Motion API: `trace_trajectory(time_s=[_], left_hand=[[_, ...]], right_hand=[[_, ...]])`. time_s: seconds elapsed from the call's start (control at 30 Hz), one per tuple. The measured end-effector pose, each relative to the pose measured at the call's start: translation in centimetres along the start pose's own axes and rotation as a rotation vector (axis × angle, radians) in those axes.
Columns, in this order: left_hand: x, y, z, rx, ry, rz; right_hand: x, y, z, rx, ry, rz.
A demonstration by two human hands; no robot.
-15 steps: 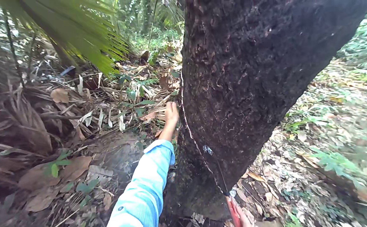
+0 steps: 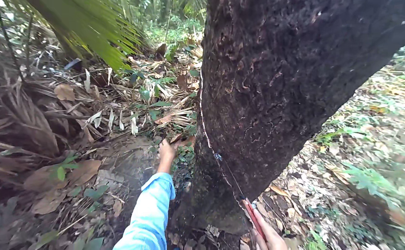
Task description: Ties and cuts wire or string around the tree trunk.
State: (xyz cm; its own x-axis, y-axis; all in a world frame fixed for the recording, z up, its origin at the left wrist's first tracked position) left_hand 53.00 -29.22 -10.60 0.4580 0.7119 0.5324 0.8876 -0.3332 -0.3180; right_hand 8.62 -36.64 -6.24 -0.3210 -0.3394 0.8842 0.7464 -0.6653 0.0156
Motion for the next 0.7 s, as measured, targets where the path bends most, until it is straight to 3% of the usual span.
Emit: trace_trajectory(time_s=[0.07, 0.17, 0.3, 0.37, 0.47, 0.7], left_hand=[[0.4, -3.4, 0.5, -0.116, -0.074, -0.153], [-1.9, -12.4, -2.2, -0.554, -0.257, -0.306], [-11.4, -25.9, -7.6, -1.272, -0.29, -0.199], [-16.2, -29.0, -9.0, -1.482, -0.227, -0.106], [-19.3, -29.3, -9.0, -1.603, -0.154, -0.252], [-20.2, -27.1, -7.8, -1.736, -0.078, -0.395]], right_hand=[[0.9, 0.7, -0.5, 0.006, -0.026, 0.078], [2.1, 1.5, -1.5, 0.047, -0.029, 0.14], [3.5, 2.0, -2.6, 0.084, -0.074, 0.205], [3.5, 2.1, -2.8, 0.1, -0.123, 0.202], [2.2, 2.7, -3.7, 0.147, -0.206, 0.103], [-1.9, 4.7, -4.7, 0.179, -0.224, -0.022]])
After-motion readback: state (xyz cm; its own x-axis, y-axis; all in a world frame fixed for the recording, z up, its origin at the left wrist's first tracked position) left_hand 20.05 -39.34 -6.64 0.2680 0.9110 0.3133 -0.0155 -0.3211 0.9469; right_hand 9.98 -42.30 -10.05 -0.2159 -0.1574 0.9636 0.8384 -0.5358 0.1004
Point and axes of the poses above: each hand's wrist, its own y-axis towards the middle knuckle, its own x-axis out of the back of the hand, z = x × y, the point moved 7 cm from there along y, towards the middle knuckle, and after that the axes turned 8 degrees about -y, right-handed, at the moved point
